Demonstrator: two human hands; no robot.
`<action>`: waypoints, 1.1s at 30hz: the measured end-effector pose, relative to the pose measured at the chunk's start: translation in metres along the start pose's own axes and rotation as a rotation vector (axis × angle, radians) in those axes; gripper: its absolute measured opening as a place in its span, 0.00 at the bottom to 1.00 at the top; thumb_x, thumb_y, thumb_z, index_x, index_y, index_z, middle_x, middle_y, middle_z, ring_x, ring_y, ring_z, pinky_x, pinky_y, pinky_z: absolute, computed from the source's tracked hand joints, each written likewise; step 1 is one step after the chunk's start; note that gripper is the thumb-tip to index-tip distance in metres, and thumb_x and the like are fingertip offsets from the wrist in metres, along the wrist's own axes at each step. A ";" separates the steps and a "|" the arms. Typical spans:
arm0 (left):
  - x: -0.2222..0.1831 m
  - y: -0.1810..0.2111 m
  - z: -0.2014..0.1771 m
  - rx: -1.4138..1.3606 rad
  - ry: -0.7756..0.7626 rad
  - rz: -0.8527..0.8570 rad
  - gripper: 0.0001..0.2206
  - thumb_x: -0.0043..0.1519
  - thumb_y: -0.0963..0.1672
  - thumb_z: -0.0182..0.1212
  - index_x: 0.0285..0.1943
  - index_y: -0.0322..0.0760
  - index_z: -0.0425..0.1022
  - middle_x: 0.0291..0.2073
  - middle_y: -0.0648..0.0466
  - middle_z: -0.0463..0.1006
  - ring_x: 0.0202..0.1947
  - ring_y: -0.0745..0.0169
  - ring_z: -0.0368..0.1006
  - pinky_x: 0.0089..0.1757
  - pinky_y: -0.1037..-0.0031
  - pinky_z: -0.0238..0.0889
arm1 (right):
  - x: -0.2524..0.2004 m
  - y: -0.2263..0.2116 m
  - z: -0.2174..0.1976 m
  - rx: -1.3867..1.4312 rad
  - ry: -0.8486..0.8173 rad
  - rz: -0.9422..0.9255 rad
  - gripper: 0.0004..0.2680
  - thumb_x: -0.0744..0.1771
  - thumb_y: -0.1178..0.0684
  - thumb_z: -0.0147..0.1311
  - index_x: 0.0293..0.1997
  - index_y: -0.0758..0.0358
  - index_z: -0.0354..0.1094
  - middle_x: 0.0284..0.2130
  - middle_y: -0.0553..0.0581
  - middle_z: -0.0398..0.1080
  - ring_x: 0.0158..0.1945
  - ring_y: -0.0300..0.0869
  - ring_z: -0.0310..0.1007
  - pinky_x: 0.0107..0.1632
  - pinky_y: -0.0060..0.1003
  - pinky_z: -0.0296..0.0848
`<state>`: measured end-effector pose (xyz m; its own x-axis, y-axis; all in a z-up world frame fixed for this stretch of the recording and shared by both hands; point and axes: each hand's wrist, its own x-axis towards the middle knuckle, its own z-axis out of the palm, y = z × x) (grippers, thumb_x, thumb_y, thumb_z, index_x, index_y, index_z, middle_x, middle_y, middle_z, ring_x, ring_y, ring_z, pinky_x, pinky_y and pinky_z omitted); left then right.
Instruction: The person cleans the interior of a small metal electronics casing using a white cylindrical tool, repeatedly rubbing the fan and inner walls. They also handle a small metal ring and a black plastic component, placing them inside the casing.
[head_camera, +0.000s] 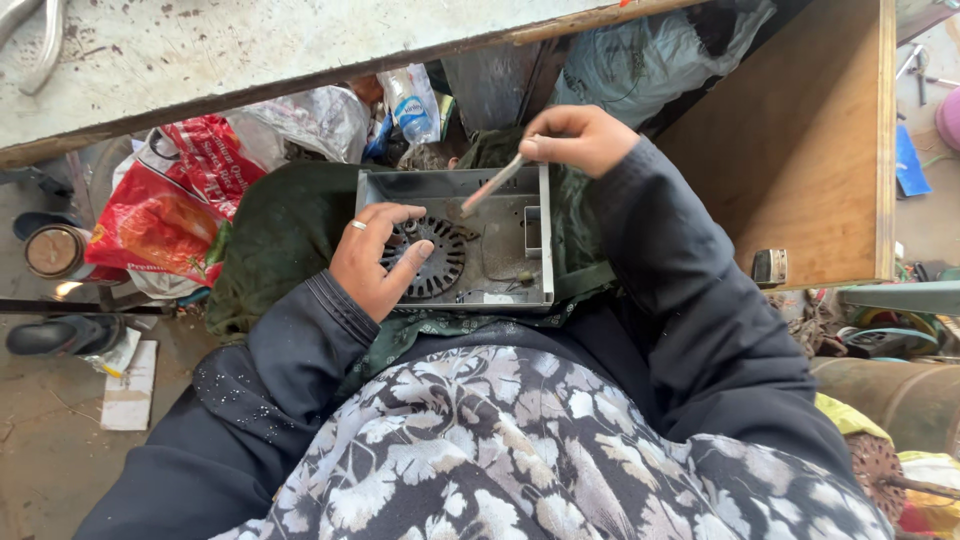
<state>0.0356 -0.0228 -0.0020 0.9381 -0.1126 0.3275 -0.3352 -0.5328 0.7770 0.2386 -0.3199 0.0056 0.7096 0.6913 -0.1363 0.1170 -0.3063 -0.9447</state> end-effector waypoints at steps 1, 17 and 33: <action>-0.001 -0.001 0.000 0.000 -0.002 -0.006 0.16 0.64 0.44 0.65 0.58 0.30 0.73 0.53 0.43 0.75 0.51 0.49 0.73 0.49 0.66 0.69 | 0.004 0.003 0.003 -0.261 0.107 -0.066 0.10 0.66 0.46 0.64 0.41 0.63 0.78 0.36 0.51 0.75 0.44 0.39 0.70 0.49 0.35 0.68; -0.001 -0.007 -0.002 0.003 -0.007 -0.019 0.16 0.65 0.44 0.64 0.59 0.32 0.72 0.54 0.44 0.74 0.52 0.51 0.73 0.49 0.67 0.69 | 0.032 0.020 0.030 -0.181 0.089 0.072 0.14 0.63 0.41 0.65 0.43 0.60 0.80 0.39 0.56 0.78 0.46 0.45 0.76 0.53 0.39 0.72; -0.001 -0.007 -0.001 0.035 0.013 0.022 0.17 0.64 0.44 0.65 0.59 0.31 0.73 0.54 0.44 0.74 0.53 0.49 0.72 0.51 0.66 0.67 | 0.019 -0.002 0.037 -0.886 0.478 -0.270 0.08 0.57 0.48 0.70 0.25 0.60 0.80 0.38 0.53 0.79 0.51 0.53 0.71 0.51 0.52 0.63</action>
<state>0.0372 -0.0177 -0.0073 0.9293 -0.1142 0.3511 -0.3522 -0.5594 0.7503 0.2266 -0.2820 -0.0065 0.7623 0.5364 0.3622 0.6441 -0.6841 -0.3423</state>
